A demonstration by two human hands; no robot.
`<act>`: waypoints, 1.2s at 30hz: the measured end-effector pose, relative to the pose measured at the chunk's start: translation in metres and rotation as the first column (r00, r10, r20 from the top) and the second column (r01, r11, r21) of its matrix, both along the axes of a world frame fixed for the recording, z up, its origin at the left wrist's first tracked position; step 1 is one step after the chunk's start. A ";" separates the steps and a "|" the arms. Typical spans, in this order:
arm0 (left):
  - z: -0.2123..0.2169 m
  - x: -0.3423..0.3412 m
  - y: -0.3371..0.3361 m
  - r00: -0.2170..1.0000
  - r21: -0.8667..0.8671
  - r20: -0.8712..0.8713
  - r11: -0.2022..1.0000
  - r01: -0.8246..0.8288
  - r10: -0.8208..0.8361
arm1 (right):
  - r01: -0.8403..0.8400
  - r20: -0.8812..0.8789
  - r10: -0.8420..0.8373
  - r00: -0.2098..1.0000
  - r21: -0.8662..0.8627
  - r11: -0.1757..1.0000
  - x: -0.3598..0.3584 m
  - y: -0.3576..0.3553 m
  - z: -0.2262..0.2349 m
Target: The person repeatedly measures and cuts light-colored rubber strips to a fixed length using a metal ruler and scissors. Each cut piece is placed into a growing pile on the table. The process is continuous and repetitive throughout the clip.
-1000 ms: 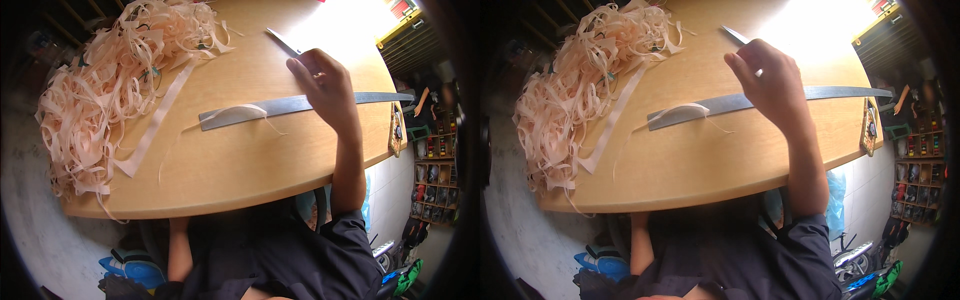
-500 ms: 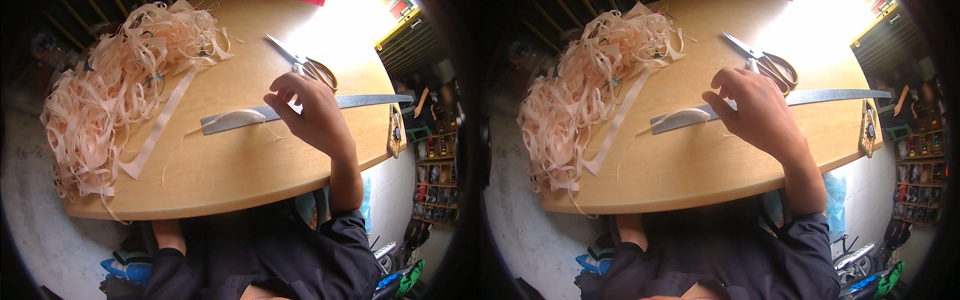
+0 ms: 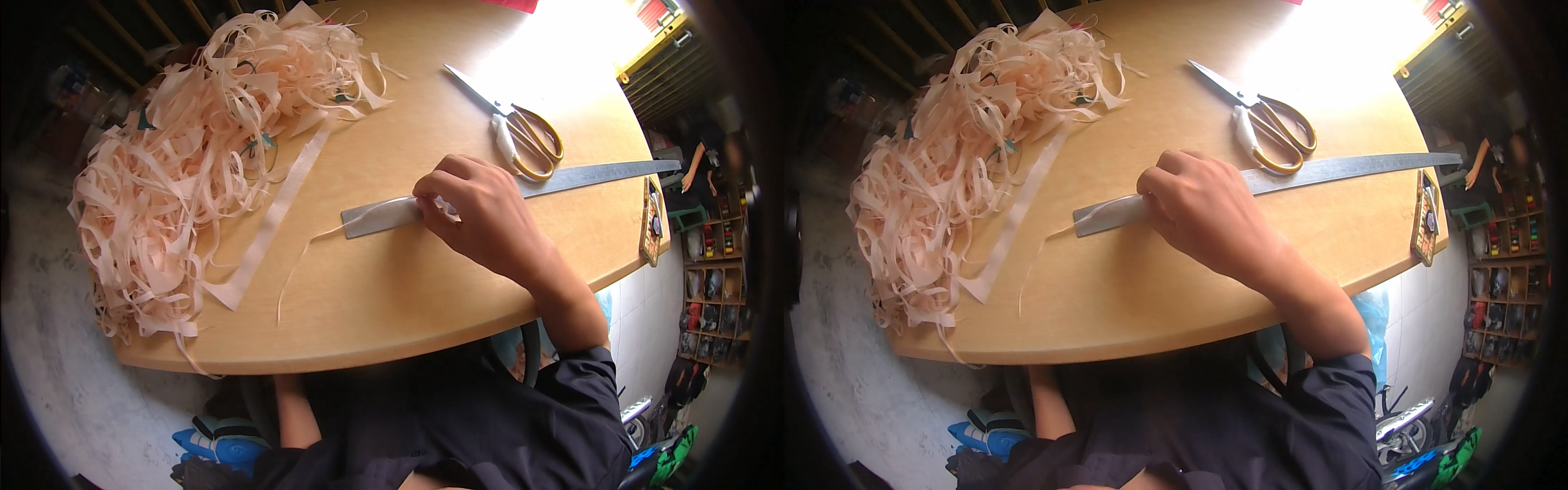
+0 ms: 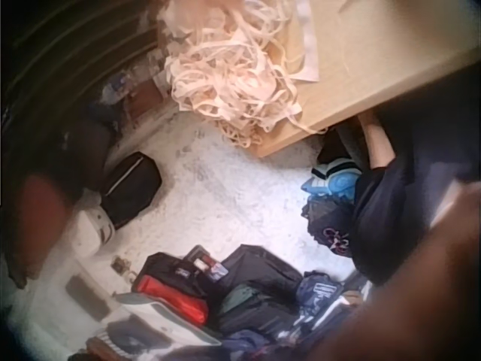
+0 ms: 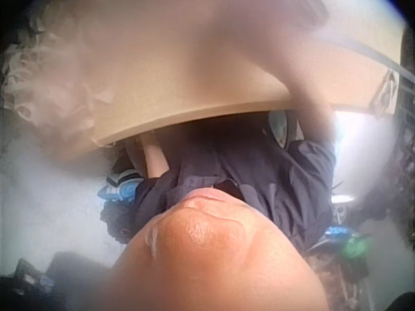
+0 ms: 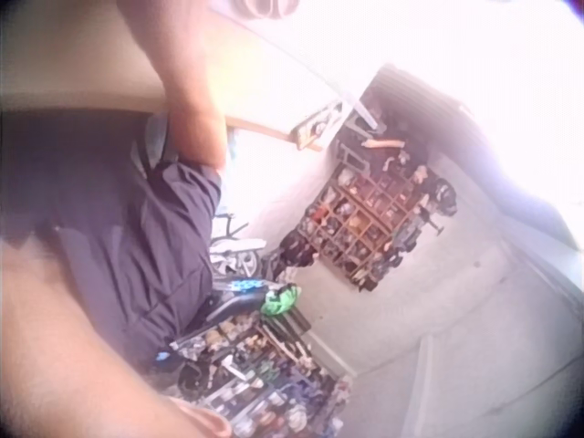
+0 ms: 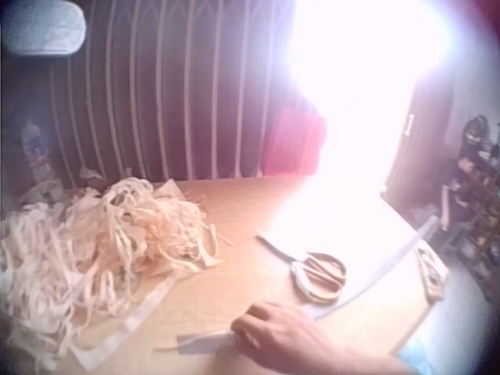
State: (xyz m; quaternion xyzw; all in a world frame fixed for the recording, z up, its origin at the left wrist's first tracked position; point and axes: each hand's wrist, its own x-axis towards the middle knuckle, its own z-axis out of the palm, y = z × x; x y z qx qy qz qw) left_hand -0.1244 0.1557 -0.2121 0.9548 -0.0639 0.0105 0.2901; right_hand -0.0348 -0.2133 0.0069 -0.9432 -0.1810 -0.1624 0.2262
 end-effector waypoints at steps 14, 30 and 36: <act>0.274 0.047 -0.085 0.400 -0.355 -0.043 0.389 0.850 -0.915 | -0.035 0.391 -0.002 0.920 0.087 0.996 0.009 0.005 -0.006; 0.239 0.167 -0.129 0.657 -0.703 -0.358 0.654 0.278 -0.664 | -0.011 -0.342 0.304 0.889 0.648 0.761 0.004 -0.016 0.016; 0.257 0.168 -0.113 0.600 -0.460 -0.601 0.842 0.281 -0.528 | 0.383 -0.693 0.260 0.673 0.627 0.678 0.003 -0.022 0.022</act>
